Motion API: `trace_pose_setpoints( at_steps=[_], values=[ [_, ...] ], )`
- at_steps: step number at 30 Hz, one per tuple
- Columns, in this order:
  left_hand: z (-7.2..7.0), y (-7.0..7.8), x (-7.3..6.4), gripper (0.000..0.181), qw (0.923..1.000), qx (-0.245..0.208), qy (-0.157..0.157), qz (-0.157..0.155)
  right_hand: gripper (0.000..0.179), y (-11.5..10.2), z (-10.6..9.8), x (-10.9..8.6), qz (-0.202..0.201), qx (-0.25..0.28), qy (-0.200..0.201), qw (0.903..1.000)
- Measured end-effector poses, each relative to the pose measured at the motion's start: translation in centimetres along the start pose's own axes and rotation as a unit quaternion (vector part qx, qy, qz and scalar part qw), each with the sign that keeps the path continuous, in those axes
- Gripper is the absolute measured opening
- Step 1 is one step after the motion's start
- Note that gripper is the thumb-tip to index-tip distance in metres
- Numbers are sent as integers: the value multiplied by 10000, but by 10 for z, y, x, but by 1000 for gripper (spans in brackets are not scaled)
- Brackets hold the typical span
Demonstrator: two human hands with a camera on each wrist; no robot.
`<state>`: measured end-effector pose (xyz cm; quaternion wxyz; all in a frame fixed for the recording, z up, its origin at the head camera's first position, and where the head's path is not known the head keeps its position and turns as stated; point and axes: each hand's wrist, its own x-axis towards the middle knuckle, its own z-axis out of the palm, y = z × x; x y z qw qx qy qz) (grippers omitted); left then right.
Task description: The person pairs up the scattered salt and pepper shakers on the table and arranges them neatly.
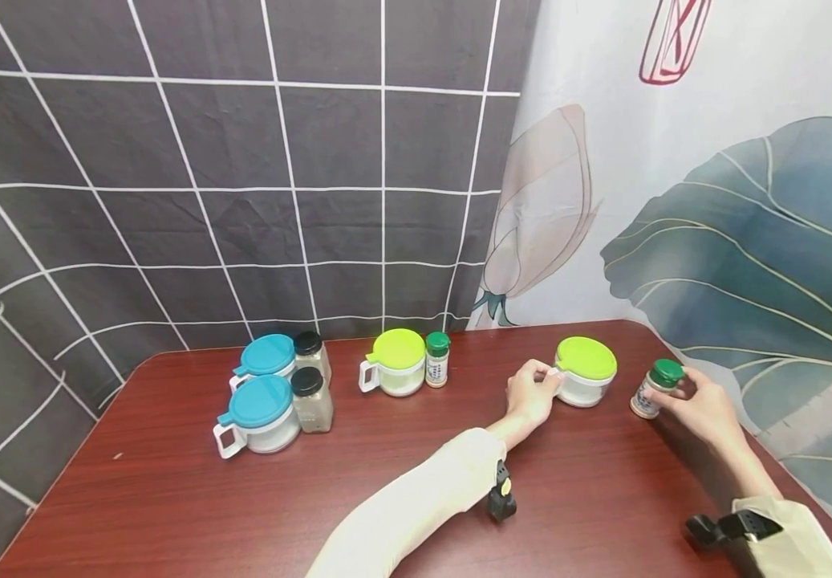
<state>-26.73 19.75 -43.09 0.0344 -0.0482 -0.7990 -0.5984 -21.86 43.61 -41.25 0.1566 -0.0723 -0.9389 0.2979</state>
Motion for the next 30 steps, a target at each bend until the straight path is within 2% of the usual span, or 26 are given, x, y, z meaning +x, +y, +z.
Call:
trace_pose_setpoints(
  at_steps=[4, 9, 16, 22, 30],
  values=[
    [0, -2, -1, 11, 9995, -66, 248, 201, 65, -2, 1, 0, 126, 25, 3, 9999],
    [0, -2, 1, 19, 9993, 71, 140, 332, 64, -2, 1, 0, 169, -54, 166, 9997],
    [1, -4, 1, 18, 9996, 73, 159, 221, 58, -4, 3, -2, 172, 4, 377, 9991],
    [0, -5, -1, 16, 9990, 90, 299, 331, 54, -4, 6, -4, 147, 32, 469, 9988],
    [0, -3, -1, 15, 9986, 157, 297, 396, 56, -5, 4, -4, 134, 80, 461, 9988]
  ],
)
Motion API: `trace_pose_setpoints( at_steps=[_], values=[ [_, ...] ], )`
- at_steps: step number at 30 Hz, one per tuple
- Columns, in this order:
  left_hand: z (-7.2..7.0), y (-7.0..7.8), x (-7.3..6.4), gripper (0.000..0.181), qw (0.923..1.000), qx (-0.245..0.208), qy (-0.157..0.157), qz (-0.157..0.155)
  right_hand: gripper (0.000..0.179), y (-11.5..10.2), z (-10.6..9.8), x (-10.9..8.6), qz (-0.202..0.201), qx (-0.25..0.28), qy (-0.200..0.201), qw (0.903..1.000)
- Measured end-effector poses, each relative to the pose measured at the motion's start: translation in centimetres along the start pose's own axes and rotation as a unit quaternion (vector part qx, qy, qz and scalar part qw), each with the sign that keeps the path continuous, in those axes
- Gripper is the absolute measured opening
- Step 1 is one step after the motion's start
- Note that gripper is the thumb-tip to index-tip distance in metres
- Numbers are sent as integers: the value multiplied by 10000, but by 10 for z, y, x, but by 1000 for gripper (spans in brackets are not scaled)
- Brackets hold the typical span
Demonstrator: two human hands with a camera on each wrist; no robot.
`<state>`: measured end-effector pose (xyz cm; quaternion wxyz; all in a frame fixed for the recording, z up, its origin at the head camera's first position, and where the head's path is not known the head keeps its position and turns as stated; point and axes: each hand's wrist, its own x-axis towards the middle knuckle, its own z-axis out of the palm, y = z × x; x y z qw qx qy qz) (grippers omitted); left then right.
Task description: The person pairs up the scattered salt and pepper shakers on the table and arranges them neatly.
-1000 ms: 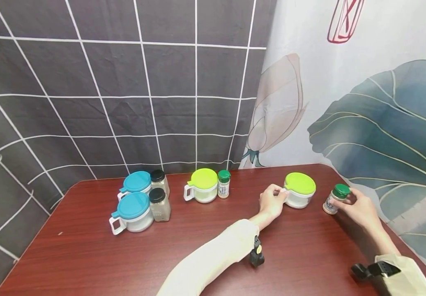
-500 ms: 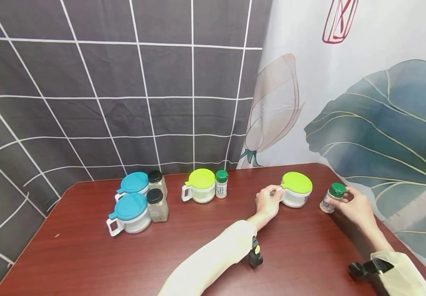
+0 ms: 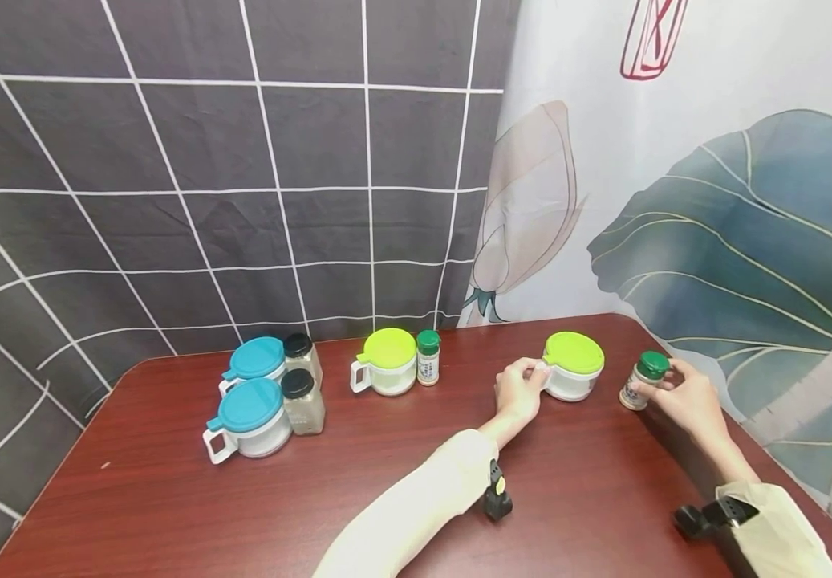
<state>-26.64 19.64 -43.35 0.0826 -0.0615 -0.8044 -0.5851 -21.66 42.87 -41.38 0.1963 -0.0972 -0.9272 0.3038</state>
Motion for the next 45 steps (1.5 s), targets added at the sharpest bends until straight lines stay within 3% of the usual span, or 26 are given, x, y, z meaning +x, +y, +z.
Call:
trace_pose_setpoints(
  at_steps=[15, 24, 31, 39, 45],
  values=[
    [-5, -4, 0, 16, 9999, -57, 63, -57, 53, -6, 6, -1, -196, -173, 311, 9992],
    [-6, 0, -8, 16, 9995, 30, 231, 201, 55, -6, 4, -2, -57, -186, 287, 9994],
    [-7, 0, -11, 15, 9989, 189, 376, 203, 54, -8, 4, -1, -167, -236, 376, 9989],
    [-14, -1, -11, 13, 9995, 143, 256, 123, 53, -14, 4, -5, -109, -207, 282, 9993],
    [-23, -6, -11, 14, 9992, 120, 346, 182, 52, -23, 3, -3, -261, -166, 370, 9988]
  ],
)
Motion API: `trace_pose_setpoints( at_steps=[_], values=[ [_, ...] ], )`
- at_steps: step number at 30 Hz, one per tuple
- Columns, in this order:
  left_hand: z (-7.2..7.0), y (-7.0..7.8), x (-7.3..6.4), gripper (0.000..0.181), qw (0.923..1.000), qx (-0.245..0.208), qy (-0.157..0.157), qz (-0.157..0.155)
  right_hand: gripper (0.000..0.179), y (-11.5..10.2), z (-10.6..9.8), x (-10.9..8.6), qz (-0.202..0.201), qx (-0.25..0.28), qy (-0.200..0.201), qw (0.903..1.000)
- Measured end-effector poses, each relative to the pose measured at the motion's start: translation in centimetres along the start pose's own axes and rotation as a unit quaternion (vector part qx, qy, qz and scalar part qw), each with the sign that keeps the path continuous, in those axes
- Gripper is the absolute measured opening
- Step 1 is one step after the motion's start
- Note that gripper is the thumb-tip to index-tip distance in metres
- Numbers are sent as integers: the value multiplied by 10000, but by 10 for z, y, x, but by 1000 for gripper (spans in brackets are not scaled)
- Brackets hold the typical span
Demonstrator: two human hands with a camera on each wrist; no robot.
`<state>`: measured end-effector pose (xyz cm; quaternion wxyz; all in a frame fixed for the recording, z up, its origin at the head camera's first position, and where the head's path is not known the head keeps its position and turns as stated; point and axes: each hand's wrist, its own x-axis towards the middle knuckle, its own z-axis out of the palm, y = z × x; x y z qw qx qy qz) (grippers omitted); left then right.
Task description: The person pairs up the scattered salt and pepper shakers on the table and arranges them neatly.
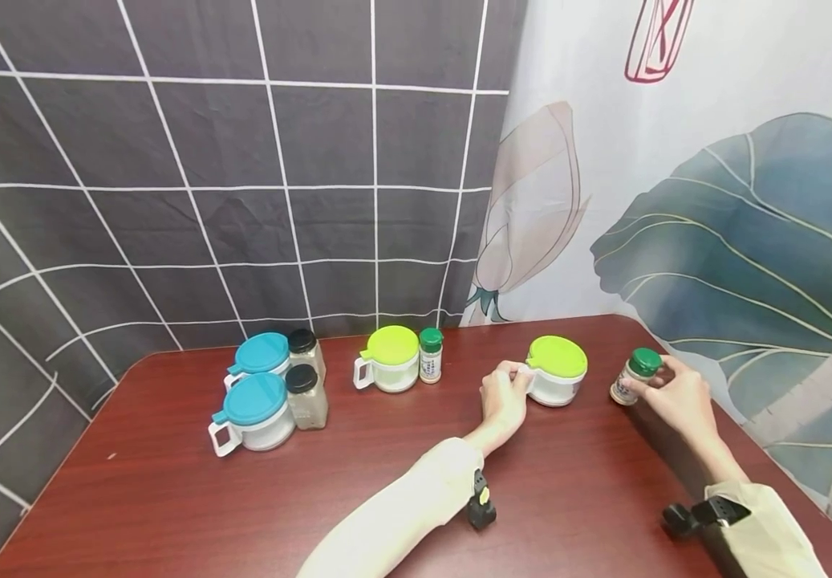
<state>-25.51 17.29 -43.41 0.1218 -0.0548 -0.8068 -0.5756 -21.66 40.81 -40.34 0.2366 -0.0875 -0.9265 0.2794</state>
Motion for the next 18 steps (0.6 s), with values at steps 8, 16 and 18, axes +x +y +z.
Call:
trace_pose_setpoints(
  at_steps=[8, 16, 18],
  values=[
    [-15, -2, -3, 14, 9999, -3, 69, 107, 51, -12, 0, 1, -186, 12, 44, 9998],
    [-30, 3, -7, 13, 9999, -17, 80, 108, 52, -23, 3, -1, -194, 115, -73, 9997],
    [-34, 4, -9, 13, 9999, -52, 56, 88, 52, -26, 4, -1, -217, 129, -87, 9996]
  ],
)
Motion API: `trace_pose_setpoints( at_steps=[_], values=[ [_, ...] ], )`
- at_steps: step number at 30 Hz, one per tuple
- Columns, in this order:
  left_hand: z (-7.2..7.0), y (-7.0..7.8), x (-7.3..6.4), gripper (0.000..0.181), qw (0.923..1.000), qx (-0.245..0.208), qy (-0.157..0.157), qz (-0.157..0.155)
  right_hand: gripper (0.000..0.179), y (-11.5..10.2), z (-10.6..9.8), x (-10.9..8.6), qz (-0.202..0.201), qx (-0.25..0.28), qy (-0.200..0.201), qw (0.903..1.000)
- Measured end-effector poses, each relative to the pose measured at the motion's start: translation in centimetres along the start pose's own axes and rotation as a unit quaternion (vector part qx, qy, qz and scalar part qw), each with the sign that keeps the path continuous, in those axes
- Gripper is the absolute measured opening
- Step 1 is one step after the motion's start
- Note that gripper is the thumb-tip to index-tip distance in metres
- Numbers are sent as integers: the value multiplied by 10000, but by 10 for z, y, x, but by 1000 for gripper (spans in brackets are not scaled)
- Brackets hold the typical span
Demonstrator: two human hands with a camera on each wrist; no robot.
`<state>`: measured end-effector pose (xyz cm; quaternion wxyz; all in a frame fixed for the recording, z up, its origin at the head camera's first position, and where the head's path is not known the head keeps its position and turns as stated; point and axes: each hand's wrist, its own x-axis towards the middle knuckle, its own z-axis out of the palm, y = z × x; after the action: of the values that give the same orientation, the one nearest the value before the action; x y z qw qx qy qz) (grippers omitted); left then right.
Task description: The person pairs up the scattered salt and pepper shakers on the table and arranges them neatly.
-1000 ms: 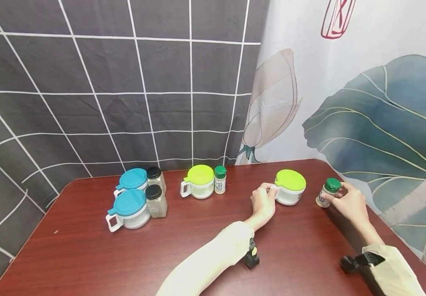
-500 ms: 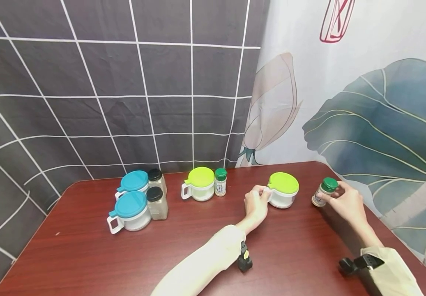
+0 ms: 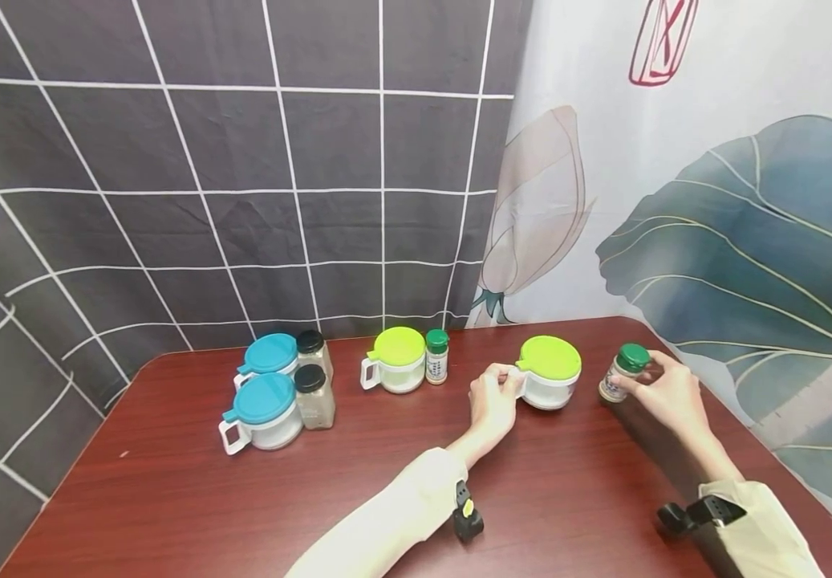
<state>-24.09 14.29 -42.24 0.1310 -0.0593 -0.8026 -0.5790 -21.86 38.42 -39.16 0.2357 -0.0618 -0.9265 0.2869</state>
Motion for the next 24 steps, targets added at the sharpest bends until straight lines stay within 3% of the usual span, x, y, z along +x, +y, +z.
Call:
trace_pose_setpoints(
  at_steps=[8, 15, 24],
  values=[
    [-16, 4, -5, 12, 9999, -93, -120, -35, 51, -10, 6, -2, -166, 132, -109, 9997],
    [-30, 3, -8, 13, 9998, 35, -156, 123, 51, -21, 6, -4, -302, 164, -159, 9993],
    [-45, -5, -12, 12, 9999, -54, -10, -123, 49, -32, 13, -4, -517, 207, -216, 9982]
  ],
)
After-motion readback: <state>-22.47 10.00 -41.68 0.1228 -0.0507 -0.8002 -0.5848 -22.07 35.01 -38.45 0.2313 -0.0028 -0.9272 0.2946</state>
